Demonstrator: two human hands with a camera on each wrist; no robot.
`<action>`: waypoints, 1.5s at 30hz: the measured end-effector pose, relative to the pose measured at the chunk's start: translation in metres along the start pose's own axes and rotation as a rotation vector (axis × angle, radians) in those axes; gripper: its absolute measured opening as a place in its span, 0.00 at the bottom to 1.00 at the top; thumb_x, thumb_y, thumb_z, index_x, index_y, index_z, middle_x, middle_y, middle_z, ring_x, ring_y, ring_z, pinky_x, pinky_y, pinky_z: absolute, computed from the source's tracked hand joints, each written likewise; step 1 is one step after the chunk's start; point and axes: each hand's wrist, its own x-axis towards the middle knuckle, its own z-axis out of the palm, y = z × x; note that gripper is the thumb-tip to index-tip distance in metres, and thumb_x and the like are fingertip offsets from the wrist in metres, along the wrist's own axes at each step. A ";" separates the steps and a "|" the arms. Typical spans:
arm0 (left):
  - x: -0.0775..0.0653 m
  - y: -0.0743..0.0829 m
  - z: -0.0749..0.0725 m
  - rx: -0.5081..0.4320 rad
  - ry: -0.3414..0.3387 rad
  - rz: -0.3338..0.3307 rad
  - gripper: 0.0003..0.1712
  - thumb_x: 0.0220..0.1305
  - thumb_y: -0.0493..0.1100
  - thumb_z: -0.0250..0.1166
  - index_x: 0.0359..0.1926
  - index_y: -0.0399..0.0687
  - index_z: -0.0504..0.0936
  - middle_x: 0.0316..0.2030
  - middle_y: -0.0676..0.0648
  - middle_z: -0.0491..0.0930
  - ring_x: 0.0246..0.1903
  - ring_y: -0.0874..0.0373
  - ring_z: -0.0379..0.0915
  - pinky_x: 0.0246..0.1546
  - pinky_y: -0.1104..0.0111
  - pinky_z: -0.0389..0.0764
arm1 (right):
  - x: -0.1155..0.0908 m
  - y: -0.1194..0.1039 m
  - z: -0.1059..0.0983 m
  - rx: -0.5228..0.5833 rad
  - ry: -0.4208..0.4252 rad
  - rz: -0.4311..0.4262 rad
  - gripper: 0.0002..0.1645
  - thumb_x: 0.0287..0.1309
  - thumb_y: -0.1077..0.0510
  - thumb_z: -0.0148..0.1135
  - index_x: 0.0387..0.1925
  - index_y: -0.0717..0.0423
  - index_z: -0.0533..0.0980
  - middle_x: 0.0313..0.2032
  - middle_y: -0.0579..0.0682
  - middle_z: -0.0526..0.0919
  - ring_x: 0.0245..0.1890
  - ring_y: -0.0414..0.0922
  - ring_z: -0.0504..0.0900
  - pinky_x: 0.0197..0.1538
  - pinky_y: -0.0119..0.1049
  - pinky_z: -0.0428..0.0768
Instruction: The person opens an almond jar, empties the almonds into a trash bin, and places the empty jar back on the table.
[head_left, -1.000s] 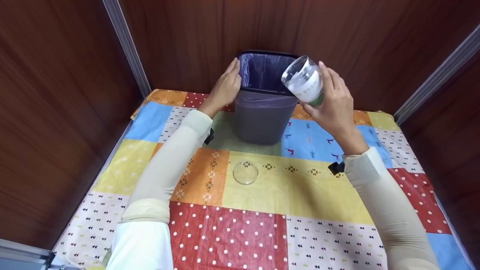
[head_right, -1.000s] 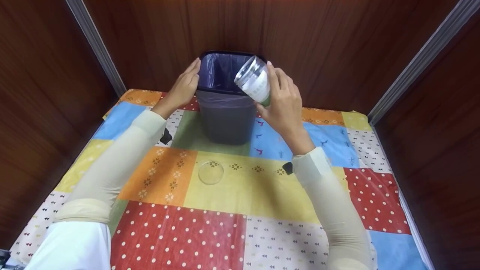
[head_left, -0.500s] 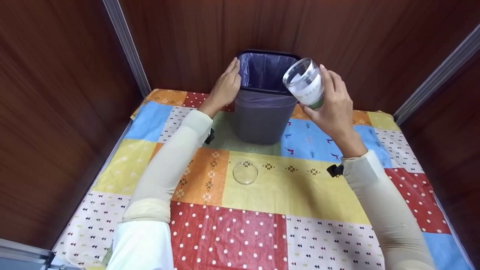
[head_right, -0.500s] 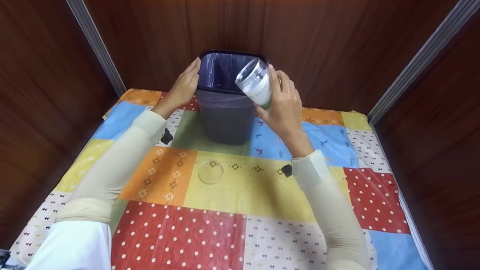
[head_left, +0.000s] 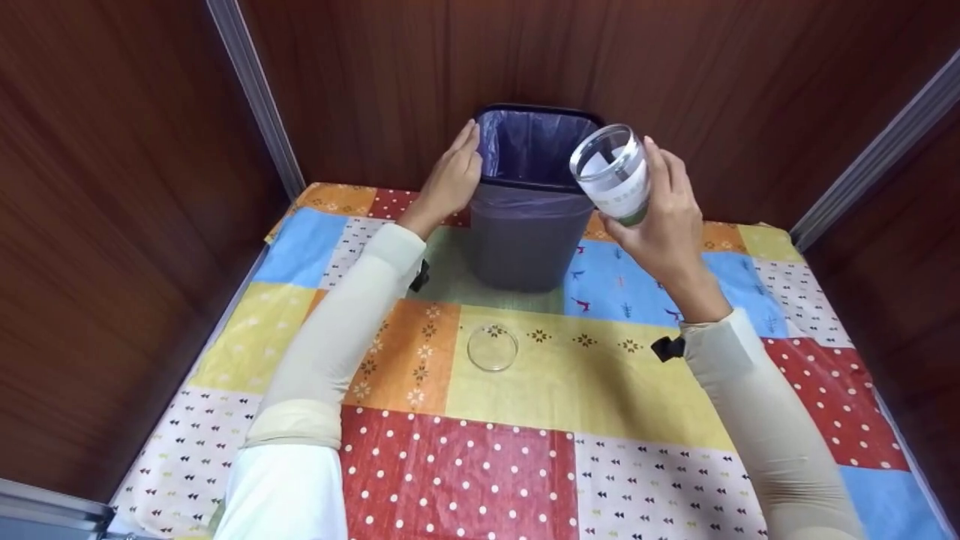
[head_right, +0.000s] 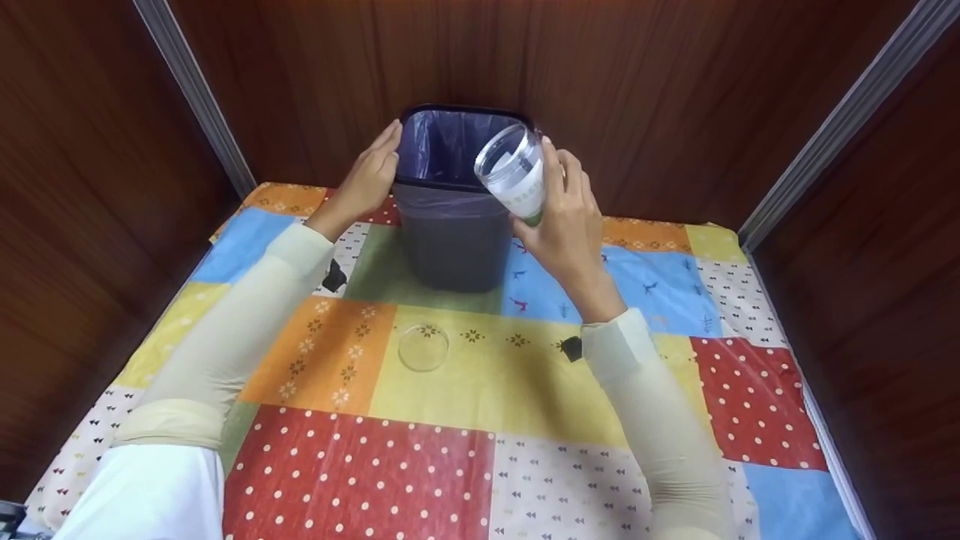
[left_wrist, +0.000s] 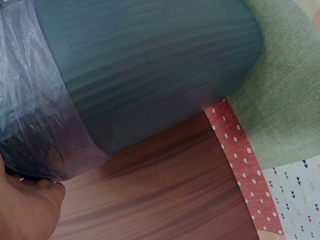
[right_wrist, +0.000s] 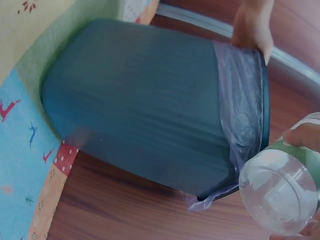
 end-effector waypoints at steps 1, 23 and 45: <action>0.000 0.000 0.000 0.004 -0.001 -0.001 0.30 0.79 0.39 0.42 0.77 0.35 0.54 0.80 0.43 0.47 0.77 0.56 0.46 0.72 0.79 0.43 | -0.001 0.000 0.000 0.011 0.004 0.001 0.62 0.40 0.52 0.83 0.76 0.48 0.61 0.66 0.56 0.71 0.62 0.53 0.74 0.58 0.58 0.77; 0.002 0.000 -0.005 0.003 -0.005 0.000 0.30 0.79 0.39 0.41 0.77 0.36 0.53 0.80 0.43 0.46 0.77 0.58 0.44 0.71 0.80 0.40 | -0.009 0.001 0.005 0.143 0.061 0.030 0.62 0.39 0.57 0.85 0.76 0.52 0.61 0.67 0.54 0.70 0.63 0.50 0.73 0.65 0.49 0.74; 0.001 0.001 -0.004 0.023 0.001 -0.002 0.30 0.79 0.39 0.42 0.77 0.36 0.54 0.80 0.42 0.49 0.77 0.58 0.46 0.71 0.80 0.42 | -0.019 0.003 0.006 0.090 0.123 0.044 0.59 0.41 0.52 0.84 0.74 0.57 0.65 0.65 0.52 0.77 0.58 0.56 0.73 0.60 0.54 0.72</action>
